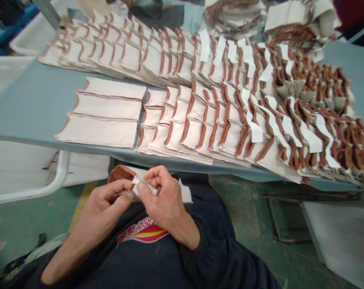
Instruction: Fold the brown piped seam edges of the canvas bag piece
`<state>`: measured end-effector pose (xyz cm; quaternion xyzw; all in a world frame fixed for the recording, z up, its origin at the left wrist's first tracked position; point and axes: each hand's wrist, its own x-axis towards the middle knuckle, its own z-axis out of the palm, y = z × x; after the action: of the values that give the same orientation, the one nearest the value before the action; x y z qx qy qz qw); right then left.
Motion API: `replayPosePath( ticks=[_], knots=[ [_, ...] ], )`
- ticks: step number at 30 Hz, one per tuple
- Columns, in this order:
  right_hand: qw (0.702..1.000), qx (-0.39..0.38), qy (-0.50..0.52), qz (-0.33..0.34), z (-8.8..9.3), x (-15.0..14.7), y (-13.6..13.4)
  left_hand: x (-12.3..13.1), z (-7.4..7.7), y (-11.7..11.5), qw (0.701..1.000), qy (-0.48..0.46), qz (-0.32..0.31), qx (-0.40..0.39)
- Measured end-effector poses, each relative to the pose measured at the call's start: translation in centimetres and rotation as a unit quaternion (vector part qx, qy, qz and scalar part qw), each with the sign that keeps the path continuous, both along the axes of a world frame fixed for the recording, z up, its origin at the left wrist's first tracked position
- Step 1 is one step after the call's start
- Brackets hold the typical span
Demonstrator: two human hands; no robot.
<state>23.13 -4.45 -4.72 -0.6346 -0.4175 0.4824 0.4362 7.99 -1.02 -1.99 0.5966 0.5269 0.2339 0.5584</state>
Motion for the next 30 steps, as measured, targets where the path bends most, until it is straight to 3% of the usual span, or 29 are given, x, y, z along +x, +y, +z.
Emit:
replayPosePath(
  ticks=[8, 15, 18, 22, 26, 30],
  knots=[
    [0.994, -0.015, 0.081, 0.074, -1.3, -0.2, 0.1, 0.7, -1.6, -1.0, 0.984, 0.099, 0.009, 0.145],
    [0.976, 0.115, -0.089, 0.161, -1.9, 1.0, 1.9, -0.4, -0.8, 0.7, 0.979, 0.111, -0.082, 0.149],
    [0.960, 0.181, -0.161, 0.141, -0.9, 1.6, 2.5, -0.8, -0.1, 1.0, 0.982, 0.074, -0.112, 0.132],
    [0.944, 0.271, -0.156, 0.102, 1.6, 2.6, 2.9, -1.0, 1.3, 1.7, 0.973, 0.025, -0.170, 0.152],
    [0.891, 0.368, -0.132, 0.230, 4.1, 3.4, 3.5, -1.5, 3.1, 2.4, 0.951, 0.040, -0.213, 0.219],
    [0.831, 0.409, -0.232, 0.297, 5.2, 4.0, 4.5, -2.6, 4.1, 2.2, 0.937, 0.052, -0.236, 0.253]
  ],
)
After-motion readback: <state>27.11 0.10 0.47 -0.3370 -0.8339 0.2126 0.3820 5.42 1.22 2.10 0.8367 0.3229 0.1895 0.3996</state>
